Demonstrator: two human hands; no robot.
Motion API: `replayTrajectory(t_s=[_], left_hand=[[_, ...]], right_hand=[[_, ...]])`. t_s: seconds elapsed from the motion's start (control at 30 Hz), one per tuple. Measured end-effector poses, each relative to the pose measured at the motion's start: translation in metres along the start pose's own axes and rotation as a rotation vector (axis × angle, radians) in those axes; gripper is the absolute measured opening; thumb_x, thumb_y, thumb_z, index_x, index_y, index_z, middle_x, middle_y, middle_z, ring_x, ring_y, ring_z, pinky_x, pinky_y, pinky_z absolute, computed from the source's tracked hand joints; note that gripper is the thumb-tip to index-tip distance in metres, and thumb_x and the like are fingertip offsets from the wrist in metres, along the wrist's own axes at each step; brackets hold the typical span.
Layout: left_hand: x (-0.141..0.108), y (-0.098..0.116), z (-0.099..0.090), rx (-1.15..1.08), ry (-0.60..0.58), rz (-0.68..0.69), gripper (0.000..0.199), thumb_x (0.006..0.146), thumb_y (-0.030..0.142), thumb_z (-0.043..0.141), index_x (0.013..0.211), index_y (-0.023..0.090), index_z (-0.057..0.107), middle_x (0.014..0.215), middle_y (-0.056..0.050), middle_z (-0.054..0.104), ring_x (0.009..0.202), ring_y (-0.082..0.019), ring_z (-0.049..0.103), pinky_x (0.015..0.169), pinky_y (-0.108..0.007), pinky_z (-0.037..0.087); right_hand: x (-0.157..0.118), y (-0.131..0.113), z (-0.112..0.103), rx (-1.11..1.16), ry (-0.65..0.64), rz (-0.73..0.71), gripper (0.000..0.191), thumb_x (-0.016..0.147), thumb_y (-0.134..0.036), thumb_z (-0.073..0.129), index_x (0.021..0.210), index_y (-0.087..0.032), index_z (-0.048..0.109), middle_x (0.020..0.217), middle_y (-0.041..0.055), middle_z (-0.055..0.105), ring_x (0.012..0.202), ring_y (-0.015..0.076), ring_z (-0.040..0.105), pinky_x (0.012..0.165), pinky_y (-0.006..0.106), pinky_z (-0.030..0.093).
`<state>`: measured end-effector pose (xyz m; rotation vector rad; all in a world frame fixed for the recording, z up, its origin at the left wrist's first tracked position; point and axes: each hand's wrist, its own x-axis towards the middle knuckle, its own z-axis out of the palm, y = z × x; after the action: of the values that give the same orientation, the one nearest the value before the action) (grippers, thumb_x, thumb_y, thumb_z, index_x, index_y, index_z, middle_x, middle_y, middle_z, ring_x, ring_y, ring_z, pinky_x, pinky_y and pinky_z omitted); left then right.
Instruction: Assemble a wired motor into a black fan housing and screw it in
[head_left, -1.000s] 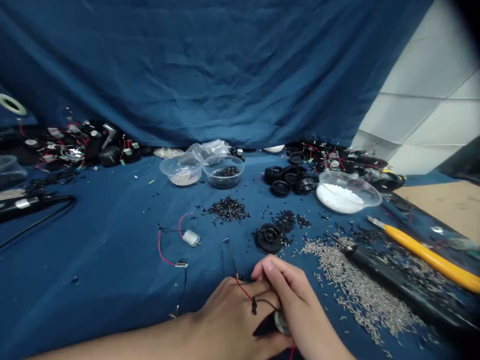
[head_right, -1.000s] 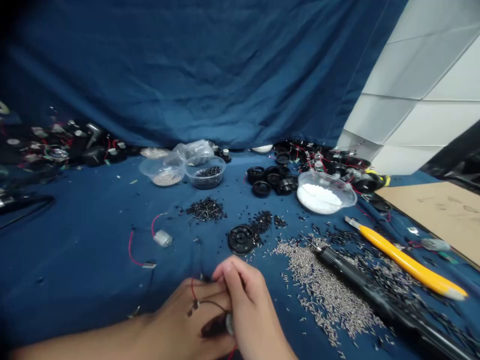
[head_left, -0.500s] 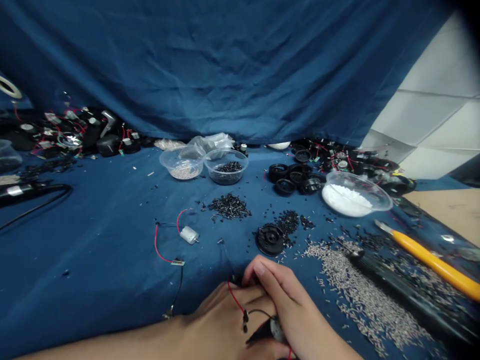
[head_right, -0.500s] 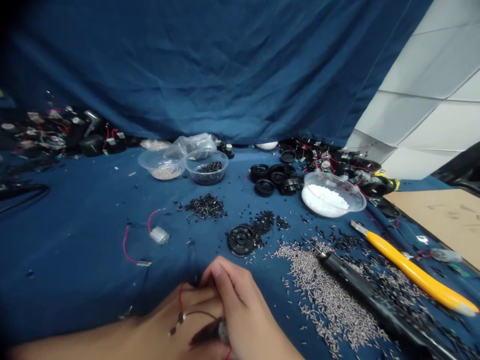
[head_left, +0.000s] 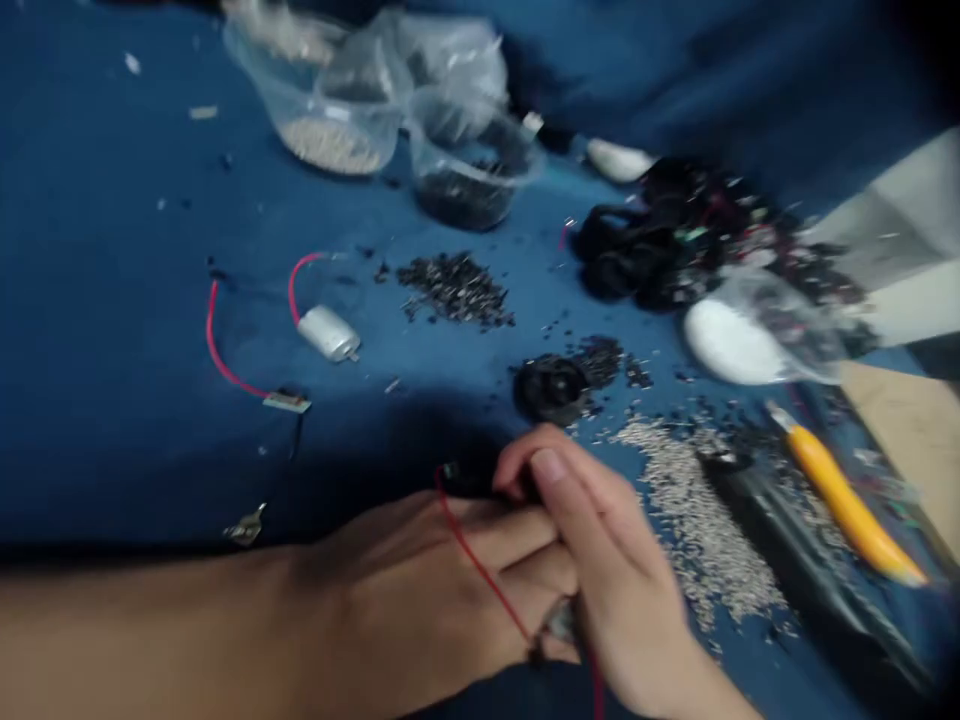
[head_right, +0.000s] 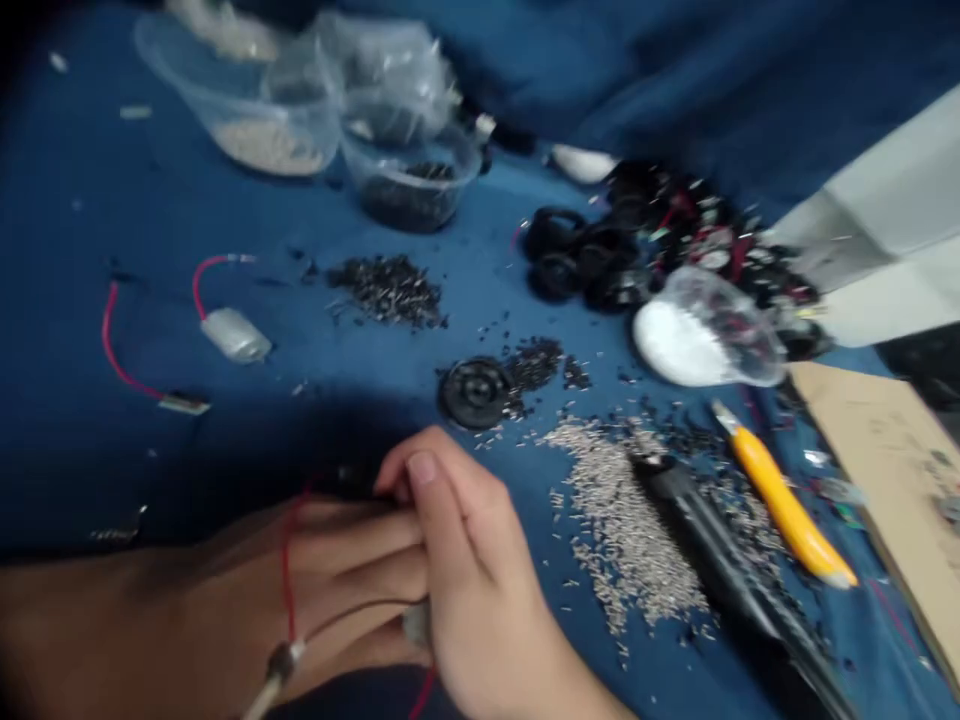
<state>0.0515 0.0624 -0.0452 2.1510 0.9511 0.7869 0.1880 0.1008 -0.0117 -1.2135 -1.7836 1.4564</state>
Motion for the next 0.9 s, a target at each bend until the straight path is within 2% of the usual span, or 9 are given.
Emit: replayTrajectory(t_s=[0.03, 0.13, 0.23, 0.33, 0.5, 0.63, 0.83, 0.9], left_hand=[[0.002, 0.001, -0.004, 0.004, -0.006, 0.067, 0.025, 0.101, 0.026, 0.037, 0.112, 0.017, 0.058, 0.107, -0.006, 0.065, 0.096, -0.021, 0.065, 0.08, -0.028, 0.053], [0.007, 0.001, -0.018, 0.022, -0.015, 0.121, 0.024, 0.096, 0.011, 0.039, 0.103, 0.016, 0.061, 0.097, -0.009, 0.066, 0.092, -0.02, 0.065, 0.077, -0.027, 0.052], [0.006, 0.001, -0.027, 0.06, -0.037, 0.116, 0.015, 0.096, 0.02, 0.049, 0.098, 0.016, 0.063, 0.094, -0.008, 0.068, 0.083, -0.022, 0.066, 0.068, -0.029, 0.051], [0.003, 0.001, -0.025, 0.028, -0.01, 0.05, 0.019, 0.09, 0.034, 0.063, 0.093, 0.014, 0.065, 0.091, -0.005, 0.07, 0.072, -0.019, 0.066, 0.06, -0.029, 0.048], [0.005, 0.001, -0.024, -0.04, -0.024, -0.103, 0.022, 0.084, 0.036, 0.069, 0.08, 0.014, 0.067, 0.073, -0.004, 0.069, 0.063, -0.019, 0.063, 0.054, -0.028, 0.039], [0.004, 0.007, -0.031, -0.245, -0.053, -0.182, 0.016, 0.081, 0.029, 0.068, 0.076, 0.014, 0.067, 0.059, 0.0, 0.063, 0.055, -0.014, 0.057, 0.05, -0.024, 0.038], [0.01, 0.01, -0.038, -0.808, -0.315, -0.497, 0.023, 0.089, 0.02, 0.055, 0.068, 0.013, 0.057, 0.051, 0.004, 0.055, 0.038, -0.009, 0.05, 0.039, -0.019, 0.043], [0.014, 0.009, -0.038, -0.934, -0.338, -0.577, 0.022, 0.09, 0.016, 0.052, 0.069, 0.012, 0.057, 0.051, 0.004, 0.056, 0.037, -0.008, 0.051, 0.038, -0.019, 0.044]], right_hand=[[0.0, -0.002, 0.0, -0.008, 0.029, 0.005, 0.031, 0.103, -0.031, 0.037, 0.08, -0.023, 0.057, 0.072, -0.0037, 0.051, 0.067, 0.0092, 0.046, 0.062, 0.022, 0.036], [0.001, -0.009, -0.001, -0.02, 0.093, 0.041, 0.031, 0.102, -0.032, 0.039, 0.08, -0.023, 0.058, 0.072, -0.0032, 0.051, 0.064, 0.0099, 0.044, 0.059, 0.022, 0.036], [0.0, -0.009, 0.0, -0.041, 0.094, 0.033, 0.031, 0.101, -0.034, 0.041, 0.079, -0.023, 0.059, 0.073, -0.0025, 0.053, 0.065, 0.0104, 0.045, 0.06, 0.022, 0.036], [0.002, -0.003, 0.002, -0.054, 0.025, 0.045, 0.035, 0.1, -0.039, 0.043, 0.077, -0.02, 0.06, 0.073, -0.0014, 0.054, 0.068, 0.0108, 0.047, 0.063, 0.021, 0.038], [0.009, -0.002, 0.002, 0.004, 0.006, 0.132, 0.044, 0.099, -0.049, 0.041, 0.076, -0.017, 0.062, 0.07, 0.0003, 0.056, 0.066, 0.012, 0.052, 0.064, 0.024, 0.041], [0.01, -0.008, 0.005, -0.076, -0.051, 0.133, 0.049, 0.098, -0.052, 0.04, 0.072, -0.017, 0.062, 0.063, -0.0006, 0.057, 0.058, 0.0108, 0.052, 0.058, 0.023, 0.04], [0.008, -0.013, 0.002, -0.183, -0.084, 0.08, 0.05, 0.097, -0.054, 0.039, 0.067, -0.019, 0.06, 0.058, 0.0017, 0.059, 0.055, 0.015, 0.058, 0.051, 0.026, 0.043], [0.01, -0.011, 0.0, -0.189, -0.098, 0.084, 0.05, 0.097, -0.055, 0.038, 0.068, -0.02, 0.06, 0.058, 0.0023, 0.06, 0.055, 0.0154, 0.059, 0.048, 0.026, 0.043]])
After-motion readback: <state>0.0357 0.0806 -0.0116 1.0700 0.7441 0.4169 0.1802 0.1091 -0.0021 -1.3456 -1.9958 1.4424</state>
